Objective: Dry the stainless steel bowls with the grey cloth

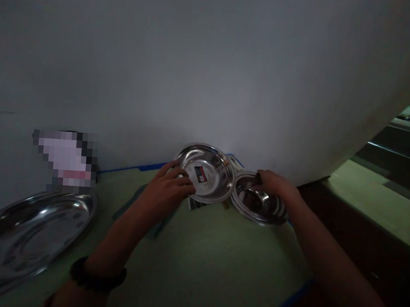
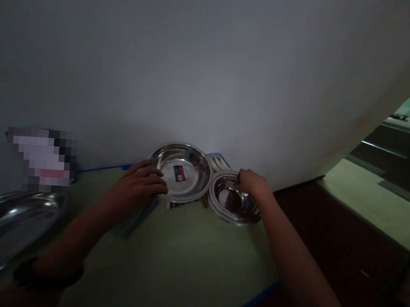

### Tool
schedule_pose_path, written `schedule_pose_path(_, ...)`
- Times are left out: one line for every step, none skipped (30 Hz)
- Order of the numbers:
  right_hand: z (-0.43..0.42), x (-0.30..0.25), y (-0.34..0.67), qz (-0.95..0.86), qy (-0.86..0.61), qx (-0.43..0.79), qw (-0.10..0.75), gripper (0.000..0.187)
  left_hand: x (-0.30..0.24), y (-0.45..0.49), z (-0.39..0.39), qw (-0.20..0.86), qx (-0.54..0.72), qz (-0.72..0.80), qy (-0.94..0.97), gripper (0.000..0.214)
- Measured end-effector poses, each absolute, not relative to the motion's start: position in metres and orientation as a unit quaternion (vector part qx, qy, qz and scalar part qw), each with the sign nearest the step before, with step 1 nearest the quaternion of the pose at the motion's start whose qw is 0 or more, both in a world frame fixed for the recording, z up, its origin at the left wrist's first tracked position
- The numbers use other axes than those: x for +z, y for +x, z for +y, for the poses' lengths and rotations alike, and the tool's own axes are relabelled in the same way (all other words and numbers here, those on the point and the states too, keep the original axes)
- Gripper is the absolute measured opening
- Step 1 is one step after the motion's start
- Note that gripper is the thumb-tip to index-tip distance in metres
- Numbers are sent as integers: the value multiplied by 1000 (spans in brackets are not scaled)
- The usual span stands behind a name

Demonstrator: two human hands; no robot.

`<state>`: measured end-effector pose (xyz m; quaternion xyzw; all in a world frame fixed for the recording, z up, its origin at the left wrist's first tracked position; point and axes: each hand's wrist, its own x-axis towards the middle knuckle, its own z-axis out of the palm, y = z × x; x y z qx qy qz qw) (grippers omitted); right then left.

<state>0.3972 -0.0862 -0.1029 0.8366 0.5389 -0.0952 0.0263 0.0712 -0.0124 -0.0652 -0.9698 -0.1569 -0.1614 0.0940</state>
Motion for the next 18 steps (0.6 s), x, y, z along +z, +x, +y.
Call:
schedule_pose_path(-87, -104, 402, 534, 840, -101, 19, 52, -66, 72, -12, 102, -170, -152, -968, 23)
schedule_pose_path(-89, -104, 407, 531, 841, -106, 11, 48, -67, 74, -11, 110, -181, -148, -966, 25)
schedule_pose_path(-91, -103, 411, 531, 840, -112, 0, 46, -69, 75, -10, 118, -193, -145, -963, 27)
schedule_pose_path(-93, -102, 416, 535, 836, -119, -14, 45, -71, 76, -10, 125, -203, -143, -961, 28)
schedule_pose_path(-96, -100, 419, 541, 831, -125, -31, 44, -73, 78, -9, 128, -213, -143, -958, 29)
schedule_pose_path(-99, -99, 422, 548, 825, -130, -49, 44, -75, 80, -9, 128, -221, -144, -956, 29)
schedule_pose_path(-103, -97, 425, 556, 818, -133, -65, 43, -77, 82, -9, 124, -226, -144, -956, 31)
schedule_pose_path(-107, -95, 426, 565, 809, -138, -87, 42, -79, 84, -8, 118, -228, -143, -956, 32)
schedule_pose_path(-110, -93, 427, 573, 797, -149, -119, 40, -81, 86, -8, 114, -227, -143, -957, 32)
schedule_pose_path(-113, -91, 427, 580, 782, -162, -159, 38, -82, 87, -8, 112, -225, -142, -957, 30)
schedule_pose_path(-116, -89, 427, 585, 765, -179, -203, 37, -83, 88, -8, 113, -221, -143, -958, 29)
schedule_pose_path(-118, -87, 426, 587, 746, -197, -246, 35, -83, 88, -7, 115, -219, -144, -958, 27)
schedule_pose_path(-119, -86, 426, 588, 729, -212, -280, 33, -84, 87, -7, 118, -218, -145, -958, 26)
schedule_pose_path(-120, -84, 425, 588, 717, -222, -300, 32, -84, 86, -6, 122, -218, -147, -957, 25)
schedule_pose_path(-121, -83, 426, 592, 712, -224, -304, 31, -84, 84, -6, 126, -219, -147, -956, 25)
schedule_pose_path(-122, -81, 427, 595, 710, -223, -302, 30, -85, 82, -5, 129, -220, -145, -956, 25)
schedule_pose_path(-123, -80, 429, 599, 707, -225, -300, 30, -86, 79, -5, 132, -222, -143, -955, 25)
schedule_pose_path(-124, -79, 430, 599, 704, -234, -301, 30, -87, 76, -5, 133, -226, -139, -955, 24)
